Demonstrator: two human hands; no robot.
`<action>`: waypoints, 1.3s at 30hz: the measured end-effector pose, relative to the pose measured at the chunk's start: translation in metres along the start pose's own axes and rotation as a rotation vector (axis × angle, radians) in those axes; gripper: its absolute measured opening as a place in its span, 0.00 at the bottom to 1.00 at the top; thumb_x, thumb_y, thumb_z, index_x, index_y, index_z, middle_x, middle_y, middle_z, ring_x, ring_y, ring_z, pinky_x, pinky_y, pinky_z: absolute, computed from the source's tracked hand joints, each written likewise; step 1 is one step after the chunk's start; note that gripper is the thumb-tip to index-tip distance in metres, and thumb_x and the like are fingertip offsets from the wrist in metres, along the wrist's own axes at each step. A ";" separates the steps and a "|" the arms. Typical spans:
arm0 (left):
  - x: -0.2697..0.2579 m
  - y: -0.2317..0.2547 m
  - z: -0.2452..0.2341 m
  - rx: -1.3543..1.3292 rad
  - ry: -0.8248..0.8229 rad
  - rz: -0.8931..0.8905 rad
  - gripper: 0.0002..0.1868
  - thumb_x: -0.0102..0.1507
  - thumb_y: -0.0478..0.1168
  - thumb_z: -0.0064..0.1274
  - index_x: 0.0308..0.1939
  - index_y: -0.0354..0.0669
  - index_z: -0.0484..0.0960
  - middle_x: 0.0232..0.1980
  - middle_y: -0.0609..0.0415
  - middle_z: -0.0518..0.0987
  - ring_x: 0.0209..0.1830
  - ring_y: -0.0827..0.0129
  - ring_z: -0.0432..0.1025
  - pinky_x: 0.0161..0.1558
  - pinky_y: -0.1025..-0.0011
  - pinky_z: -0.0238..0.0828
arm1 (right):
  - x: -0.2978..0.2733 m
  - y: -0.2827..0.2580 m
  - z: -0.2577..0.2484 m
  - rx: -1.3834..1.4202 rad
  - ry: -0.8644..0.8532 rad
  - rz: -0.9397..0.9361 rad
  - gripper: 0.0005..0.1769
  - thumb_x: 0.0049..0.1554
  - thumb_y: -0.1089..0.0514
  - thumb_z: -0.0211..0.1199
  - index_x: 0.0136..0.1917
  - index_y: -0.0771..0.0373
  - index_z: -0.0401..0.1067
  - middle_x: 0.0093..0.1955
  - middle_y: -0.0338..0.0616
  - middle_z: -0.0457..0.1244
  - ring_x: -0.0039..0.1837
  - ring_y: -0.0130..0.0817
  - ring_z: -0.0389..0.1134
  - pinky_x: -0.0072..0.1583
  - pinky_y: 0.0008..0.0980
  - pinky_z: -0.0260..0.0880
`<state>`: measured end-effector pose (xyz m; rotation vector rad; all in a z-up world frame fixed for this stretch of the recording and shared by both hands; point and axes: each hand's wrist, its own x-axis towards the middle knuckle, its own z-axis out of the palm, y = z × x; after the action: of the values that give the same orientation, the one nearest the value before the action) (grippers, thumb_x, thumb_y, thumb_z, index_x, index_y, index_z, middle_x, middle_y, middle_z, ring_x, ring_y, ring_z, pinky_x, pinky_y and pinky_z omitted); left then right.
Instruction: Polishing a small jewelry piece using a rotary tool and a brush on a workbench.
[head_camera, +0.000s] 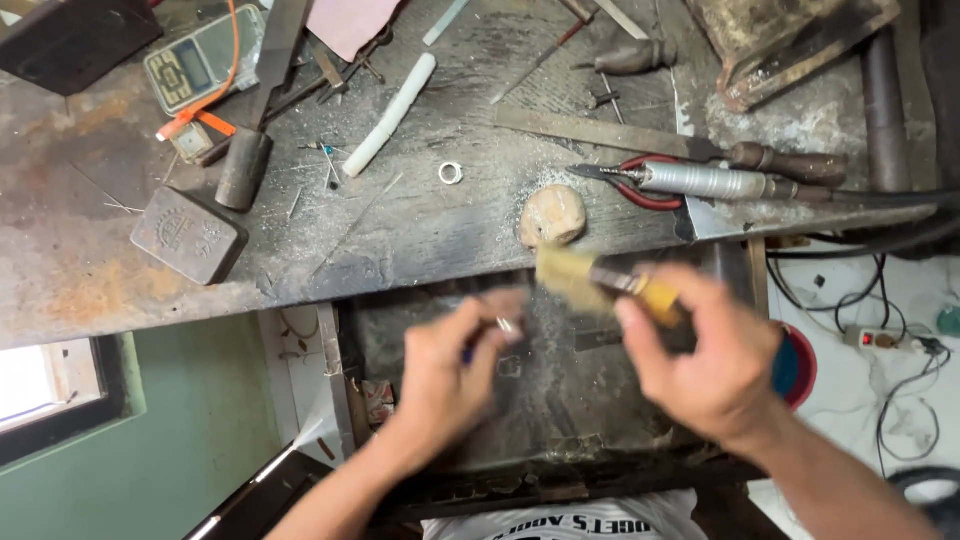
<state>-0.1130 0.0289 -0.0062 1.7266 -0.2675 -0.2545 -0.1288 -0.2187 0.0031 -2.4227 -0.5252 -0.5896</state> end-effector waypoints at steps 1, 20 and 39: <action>0.013 0.004 -0.012 0.234 0.011 0.200 0.06 0.66 0.26 0.51 0.44 0.37 0.77 0.56 0.45 0.84 0.48 0.63 0.83 0.38 0.73 0.72 | 0.012 0.006 -0.004 0.045 0.046 0.042 0.09 0.64 0.66 0.62 0.52 0.77 0.67 0.36 0.47 0.63 0.28 0.24 0.57 0.25 0.21 0.58; 0.071 0.008 -0.074 0.900 0.161 0.464 0.06 0.67 0.20 0.40 0.45 0.25 0.72 0.57 0.37 0.77 0.57 0.46 0.68 0.53 0.56 0.72 | 0.139 0.050 0.038 0.085 0.136 -0.067 0.10 0.67 0.77 0.64 0.60 0.78 0.67 0.52 0.61 0.64 0.45 0.46 0.67 0.41 0.35 0.71; 0.009 -0.011 -0.046 0.625 0.319 0.371 0.05 0.71 0.26 0.46 0.48 0.26 0.76 0.60 0.34 0.77 0.60 0.47 0.75 0.66 0.59 0.71 | 0.162 -0.046 0.078 -0.608 -0.655 -0.308 0.26 0.59 0.71 0.58 0.69 0.87 0.61 0.50 0.79 0.68 0.21 0.28 0.70 0.23 0.23 0.75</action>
<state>-0.0891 0.0703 -0.0095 2.2481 -0.4556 0.4190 0.0051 -0.0989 0.0507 -3.1450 -1.1350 -0.0384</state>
